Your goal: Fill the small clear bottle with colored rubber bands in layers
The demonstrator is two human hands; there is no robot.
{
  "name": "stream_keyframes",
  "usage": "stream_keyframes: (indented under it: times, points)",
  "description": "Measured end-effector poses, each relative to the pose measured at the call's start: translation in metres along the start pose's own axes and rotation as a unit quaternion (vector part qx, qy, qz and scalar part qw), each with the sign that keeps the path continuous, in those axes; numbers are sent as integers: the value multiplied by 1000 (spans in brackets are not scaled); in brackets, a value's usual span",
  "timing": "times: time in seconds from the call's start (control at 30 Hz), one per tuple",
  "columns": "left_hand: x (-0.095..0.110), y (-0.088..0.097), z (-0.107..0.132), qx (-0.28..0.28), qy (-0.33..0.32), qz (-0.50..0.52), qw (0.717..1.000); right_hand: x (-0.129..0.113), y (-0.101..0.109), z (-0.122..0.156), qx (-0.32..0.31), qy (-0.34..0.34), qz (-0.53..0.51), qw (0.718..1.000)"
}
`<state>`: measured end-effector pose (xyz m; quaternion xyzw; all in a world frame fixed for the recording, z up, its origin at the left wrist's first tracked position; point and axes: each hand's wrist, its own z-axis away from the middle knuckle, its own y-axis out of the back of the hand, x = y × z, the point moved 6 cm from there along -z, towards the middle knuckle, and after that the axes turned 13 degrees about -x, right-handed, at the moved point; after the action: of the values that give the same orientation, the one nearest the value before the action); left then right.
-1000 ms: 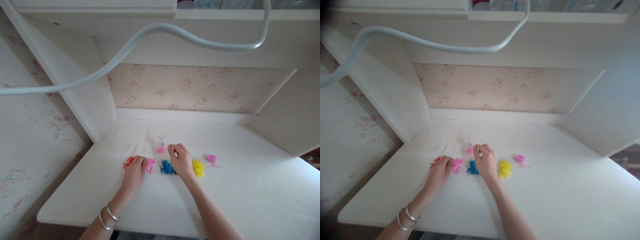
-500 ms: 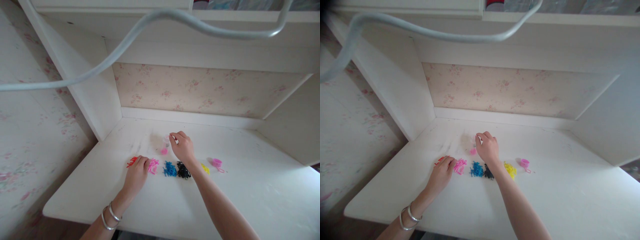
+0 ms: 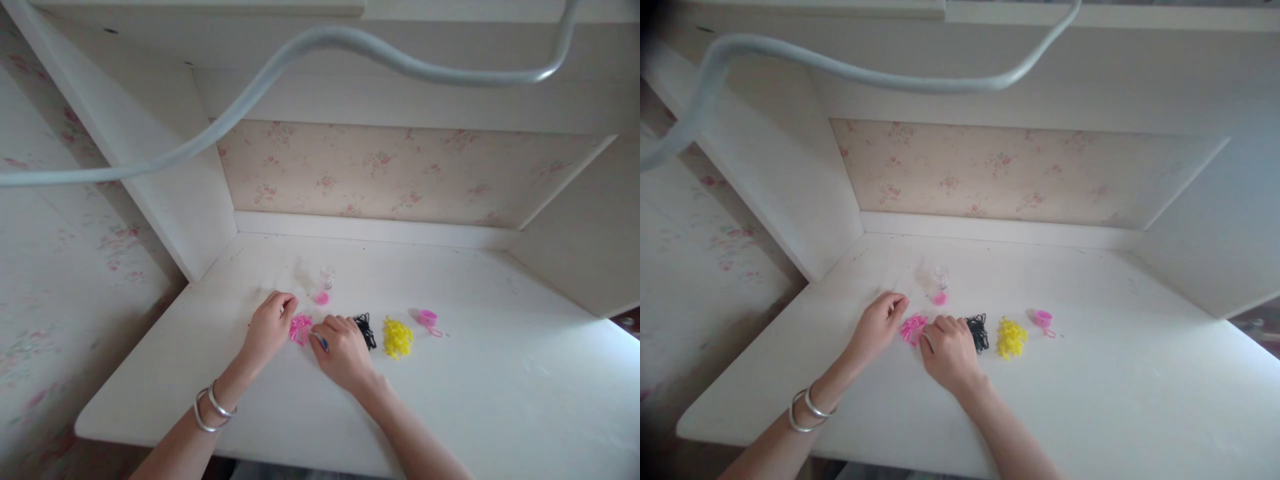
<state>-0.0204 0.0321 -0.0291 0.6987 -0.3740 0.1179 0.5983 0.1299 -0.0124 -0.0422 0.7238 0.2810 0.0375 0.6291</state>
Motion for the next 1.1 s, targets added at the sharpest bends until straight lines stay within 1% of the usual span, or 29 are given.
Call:
stream_keyframes:
  times: [0.1, 0.2, 0.4, 0.53, 0.67, 0.8, 0.9, 1.0, 1.1]
  points:
    - [13, 11, -17, 11, -21, 0, 1000, -14, -17, 4, -39, 53, 44, 997]
    - [27, 18, -33, 13, -37, -4, 999, -17, -25, 2, -53, 65, 67, 994]
    - [50, 19, -64, 26, -72, -17, 997, -15, -33, 0, -62, 80, 101, 990]
    - [60, 16, -79, 36, -88, -47, 994, -14, -35, 1, -64, 85, 115, 988]
    - [62, 10, -84, 32, -86, -86, 992, -13, -30, 2, -60, 77, 115, 989]
    - [59, 3, -83, 13, -79, -114, 990, -14, -27, 3, -56, 63, 93, 992]
    - [58, 0, -82, 4, -84, -122, 989, -13, -28, 4, -60, 59, 93, 992]
    - [55, 1, -82, 8, -87, -115, 990, -12, -31, 4, -70, 66, 101, 990]
    - [50, 7, -79, 23, -84, -96, 992, -12, -32, 3, -76, 64, 104, 990]
